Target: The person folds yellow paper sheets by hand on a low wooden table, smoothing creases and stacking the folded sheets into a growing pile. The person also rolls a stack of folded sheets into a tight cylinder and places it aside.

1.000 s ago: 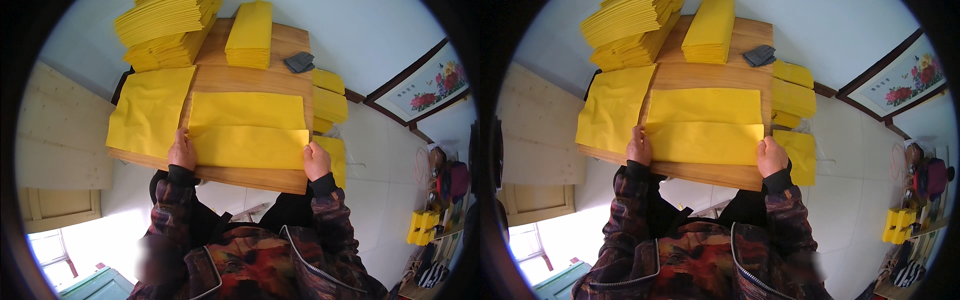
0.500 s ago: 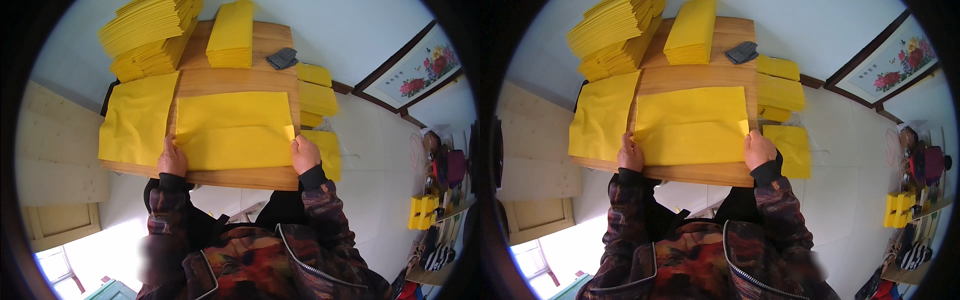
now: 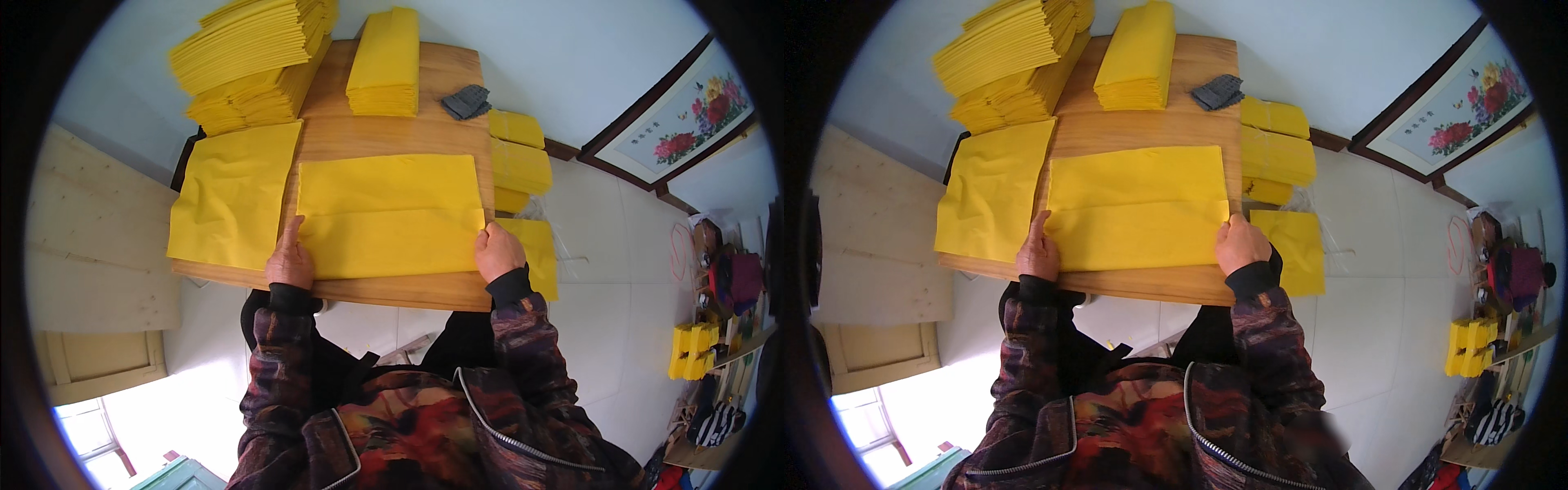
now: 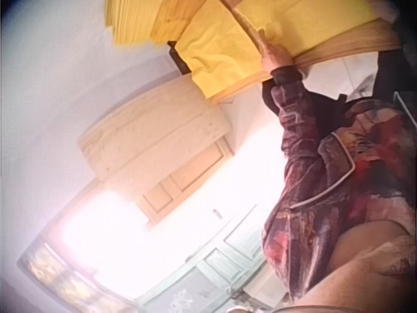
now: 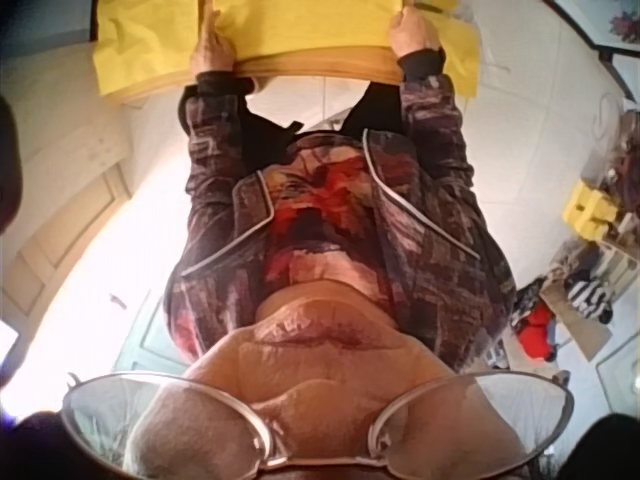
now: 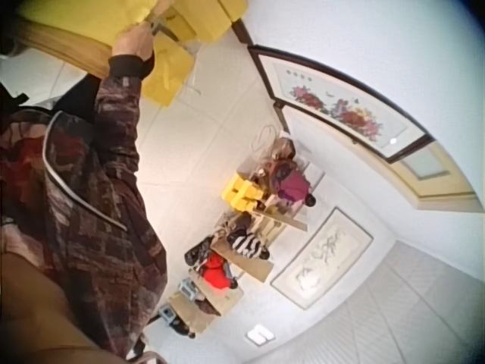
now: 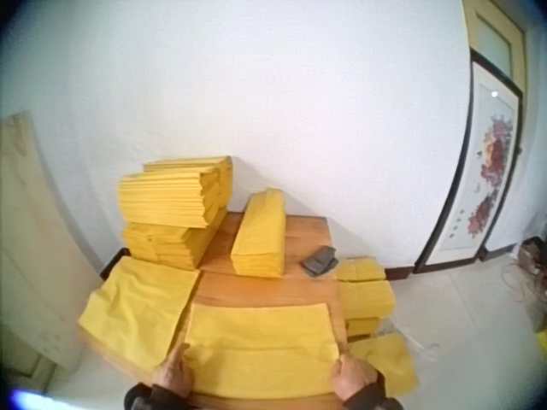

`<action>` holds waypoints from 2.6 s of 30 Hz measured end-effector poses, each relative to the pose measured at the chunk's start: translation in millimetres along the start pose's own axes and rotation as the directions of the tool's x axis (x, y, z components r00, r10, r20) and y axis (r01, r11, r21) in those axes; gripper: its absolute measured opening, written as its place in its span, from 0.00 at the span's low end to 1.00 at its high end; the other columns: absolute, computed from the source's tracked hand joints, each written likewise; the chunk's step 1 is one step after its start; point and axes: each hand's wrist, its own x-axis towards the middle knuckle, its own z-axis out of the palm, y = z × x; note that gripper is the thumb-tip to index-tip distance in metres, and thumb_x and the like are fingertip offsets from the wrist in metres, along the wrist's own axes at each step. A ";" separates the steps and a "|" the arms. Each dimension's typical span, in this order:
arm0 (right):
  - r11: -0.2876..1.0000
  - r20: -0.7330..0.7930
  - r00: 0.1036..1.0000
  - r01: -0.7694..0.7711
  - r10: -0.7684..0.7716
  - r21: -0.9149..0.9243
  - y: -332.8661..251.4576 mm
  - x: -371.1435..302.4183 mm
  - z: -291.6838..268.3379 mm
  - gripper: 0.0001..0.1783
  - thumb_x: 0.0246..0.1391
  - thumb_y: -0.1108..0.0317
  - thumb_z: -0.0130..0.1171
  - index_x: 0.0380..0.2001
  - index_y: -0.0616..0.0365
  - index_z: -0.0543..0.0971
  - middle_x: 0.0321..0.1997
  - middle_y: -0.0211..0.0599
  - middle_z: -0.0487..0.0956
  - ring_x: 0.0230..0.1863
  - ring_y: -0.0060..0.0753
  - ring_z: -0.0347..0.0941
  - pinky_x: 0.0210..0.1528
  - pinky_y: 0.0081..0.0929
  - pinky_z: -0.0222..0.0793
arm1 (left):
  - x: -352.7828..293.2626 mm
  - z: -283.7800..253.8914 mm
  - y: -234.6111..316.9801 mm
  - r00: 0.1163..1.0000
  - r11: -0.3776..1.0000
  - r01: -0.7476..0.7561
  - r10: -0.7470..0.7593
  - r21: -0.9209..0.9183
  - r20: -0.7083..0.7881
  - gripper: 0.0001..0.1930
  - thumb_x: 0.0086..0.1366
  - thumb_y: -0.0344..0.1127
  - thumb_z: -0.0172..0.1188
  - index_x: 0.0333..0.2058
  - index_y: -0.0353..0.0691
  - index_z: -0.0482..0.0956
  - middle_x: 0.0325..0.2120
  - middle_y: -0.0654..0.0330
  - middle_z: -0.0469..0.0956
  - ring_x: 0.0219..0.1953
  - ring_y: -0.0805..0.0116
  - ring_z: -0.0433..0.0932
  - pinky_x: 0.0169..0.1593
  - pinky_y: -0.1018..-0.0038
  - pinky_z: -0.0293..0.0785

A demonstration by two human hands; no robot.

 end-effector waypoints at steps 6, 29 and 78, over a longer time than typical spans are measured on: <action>0.998 0.031 0.999 -0.028 0.030 -0.048 -7.4 -3.3 -5.7 0.15 0.60 0.59 0.49 0.35 0.61 0.76 0.31 0.57 0.80 0.36 0.60 0.77 0.38 0.52 0.71 | -5.6 5.7 -2.4 0.996 0.996 -0.074 0.076 0.045 -0.040 0.15 0.57 0.27 0.53 0.40 0.53 0.78 0.33 0.59 0.78 0.32 0.49 0.78 0.34 0.59 0.75; 0.994 -0.008 1.000 0.020 -0.021 -0.108 -3.4 -1.2 -0.7 0.14 0.61 0.59 0.47 0.35 0.59 0.73 0.28 0.55 0.80 0.33 0.61 0.77 0.36 0.54 0.71 | -1.0 5.6 -1.9 0.993 0.996 -0.085 0.088 0.029 -0.084 0.09 0.61 0.31 0.51 0.38 0.52 0.76 0.33 0.58 0.78 0.31 0.47 0.78 0.34 0.56 0.75; 0.882 -0.060 0.881 0.464 -0.469 -0.081 -0.5 -16.9 43.2 0.43 0.52 0.43 0.58 0.65 0.55 0.59 0.73 0.42 0.51 0.74 0.46 0.42 0.72 0.53 0.36 | -4.1 5.3 5.6 0.998 0.990 -0.055 0.058 0.131 -0.016 0.08 0.62 0.30 0.51 0.38 0.48 0.76 0.35 0.55 0.78 0.37 0.46 0.78 0.38 0.57 0.75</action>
